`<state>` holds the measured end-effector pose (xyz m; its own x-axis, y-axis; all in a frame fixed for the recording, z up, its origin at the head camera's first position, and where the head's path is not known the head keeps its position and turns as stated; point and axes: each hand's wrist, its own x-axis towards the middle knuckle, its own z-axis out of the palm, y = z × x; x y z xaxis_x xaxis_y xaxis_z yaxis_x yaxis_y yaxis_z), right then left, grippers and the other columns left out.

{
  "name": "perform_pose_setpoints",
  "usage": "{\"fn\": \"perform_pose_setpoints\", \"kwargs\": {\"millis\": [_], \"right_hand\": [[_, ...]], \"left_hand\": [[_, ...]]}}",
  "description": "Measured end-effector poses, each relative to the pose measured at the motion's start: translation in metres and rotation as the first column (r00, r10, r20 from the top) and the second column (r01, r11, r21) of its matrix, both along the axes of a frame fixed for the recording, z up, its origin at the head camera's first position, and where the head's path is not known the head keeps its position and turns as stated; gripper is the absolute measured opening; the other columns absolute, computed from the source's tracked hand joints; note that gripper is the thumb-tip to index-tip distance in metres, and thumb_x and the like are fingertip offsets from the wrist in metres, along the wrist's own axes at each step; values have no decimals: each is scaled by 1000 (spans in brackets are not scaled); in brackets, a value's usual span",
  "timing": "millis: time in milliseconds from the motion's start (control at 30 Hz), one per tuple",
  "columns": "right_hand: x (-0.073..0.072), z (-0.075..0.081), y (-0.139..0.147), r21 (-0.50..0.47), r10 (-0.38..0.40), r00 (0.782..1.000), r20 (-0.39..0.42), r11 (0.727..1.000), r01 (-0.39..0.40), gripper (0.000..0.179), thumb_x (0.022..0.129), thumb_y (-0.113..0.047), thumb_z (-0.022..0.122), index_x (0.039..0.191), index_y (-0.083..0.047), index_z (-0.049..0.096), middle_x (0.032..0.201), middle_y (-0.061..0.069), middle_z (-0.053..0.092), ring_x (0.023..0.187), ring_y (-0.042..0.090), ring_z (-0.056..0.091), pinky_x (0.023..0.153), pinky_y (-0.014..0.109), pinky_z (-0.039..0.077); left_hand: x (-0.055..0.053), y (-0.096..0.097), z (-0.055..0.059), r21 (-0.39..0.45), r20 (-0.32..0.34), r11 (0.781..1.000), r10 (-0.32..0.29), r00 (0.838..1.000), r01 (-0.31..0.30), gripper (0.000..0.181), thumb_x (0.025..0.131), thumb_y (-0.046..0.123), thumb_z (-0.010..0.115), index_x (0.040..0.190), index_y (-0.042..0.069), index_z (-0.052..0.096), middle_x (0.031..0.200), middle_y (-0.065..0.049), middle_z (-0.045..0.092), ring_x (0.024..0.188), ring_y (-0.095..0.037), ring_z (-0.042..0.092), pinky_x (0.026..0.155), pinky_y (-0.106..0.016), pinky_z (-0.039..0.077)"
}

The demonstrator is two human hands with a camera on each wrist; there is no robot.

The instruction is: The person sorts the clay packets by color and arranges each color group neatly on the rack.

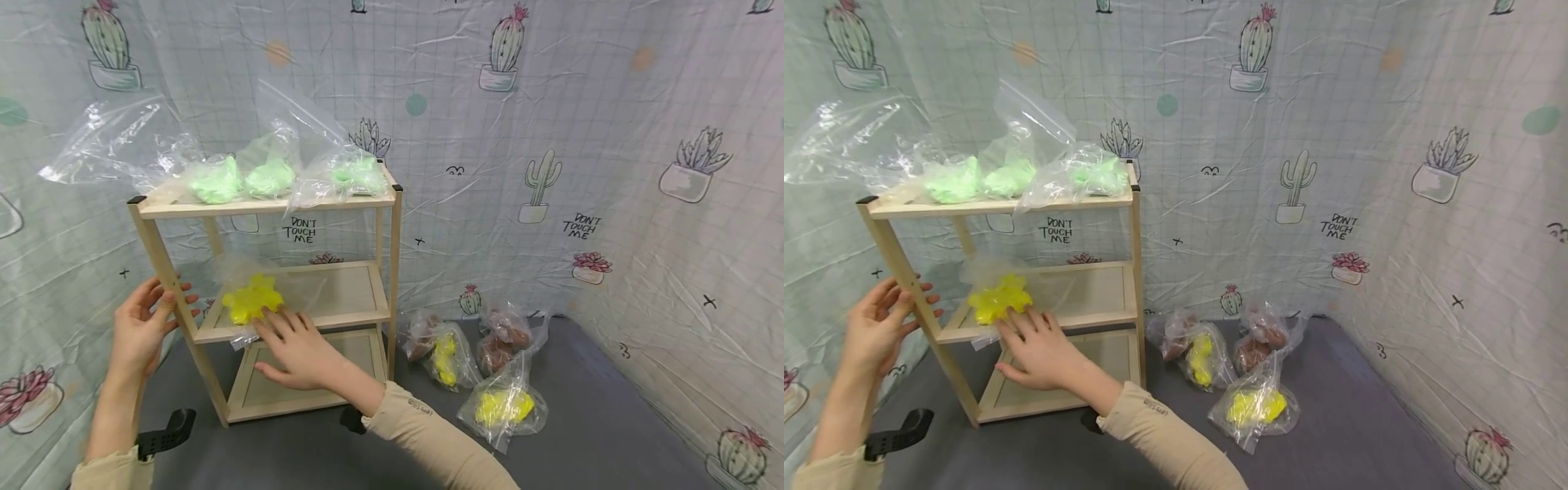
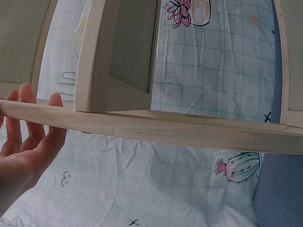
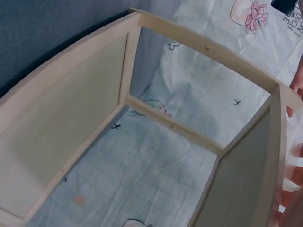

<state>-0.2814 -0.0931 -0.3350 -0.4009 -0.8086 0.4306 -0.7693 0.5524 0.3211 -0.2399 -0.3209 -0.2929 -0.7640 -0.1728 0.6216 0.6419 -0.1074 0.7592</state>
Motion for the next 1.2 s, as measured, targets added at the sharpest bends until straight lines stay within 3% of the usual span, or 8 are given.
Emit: {"fn": "perform_pose_setpoints", "kwargs": {"millis": [433, 733, 967, 1100, 1200], "right_hand": [[6, -7, 69, -165, 149, 988, -30, 975, -152, 54, 90, -37, 48, 137, -14, 35, 140, 6, 35, 129, 28, 31, 98, 40, 33], [15, -13, 119, -248, 171, 984, 51, 957, -154, 55, 86, -28, 57, 135, -13, 37, 135, 7, 41, 127, 27, 34, 95, 42, 35], [21, -30, 168, -281, 143, 989, 44, 951, -125, 57, 82, -24, 62, 133, -12, 40, 130, 6, 46, 122, 27, 39, 91, 44, 38], [25, -45, 201, -272, 89, 995, 47, 960, -73, 50, 88, -31, 53, 133, -13, 41, 129, 6, 46, 119, 26, 40, 88, 47, 39], [25, -58, 228, -262, 47, 997, 60, 965, -30, 48, 93, -42, 36, 133, -16, 42, 129, 6, 46, 118, 26, 40, 84, 46, 39]], "left_hand": [[-1, 1, 1, -20, -9, 1000, 10, 1000, -10, 35, 90, 4, 45, 124, 7, 51, 97, 4, 63, 81, -5, 66, 62, -17, 52], [0, 0, 2, -9, -12, 1000, -6, 1000, 6, 34, 90, 5, 44, 123, 7, 51, 97, 3, 63, 81, -6, 66, 62, -17, 52], [-1, 0, 1, -2, -15, 1000, -7, 1000, 7, 34, 89, 4, 45, 122, 7, 52, 96, 3, 63, 81, -6, 66, 62, -17, 52], [-1, 0, 0, -3, -10, 1000, -1, 1000, 1, 34, 89, 4, 45, 122, 7, 52, 96, 3, 63, 81, -5, 66, 62, -17, 52], [-1, 0, 0, -5, -10, 1000, 5, 1000, -5, 34, 89, 4, 45, 122, 7, 52, 96, 4, 63, 81, -5, 66, 62, -16, 51]]}}
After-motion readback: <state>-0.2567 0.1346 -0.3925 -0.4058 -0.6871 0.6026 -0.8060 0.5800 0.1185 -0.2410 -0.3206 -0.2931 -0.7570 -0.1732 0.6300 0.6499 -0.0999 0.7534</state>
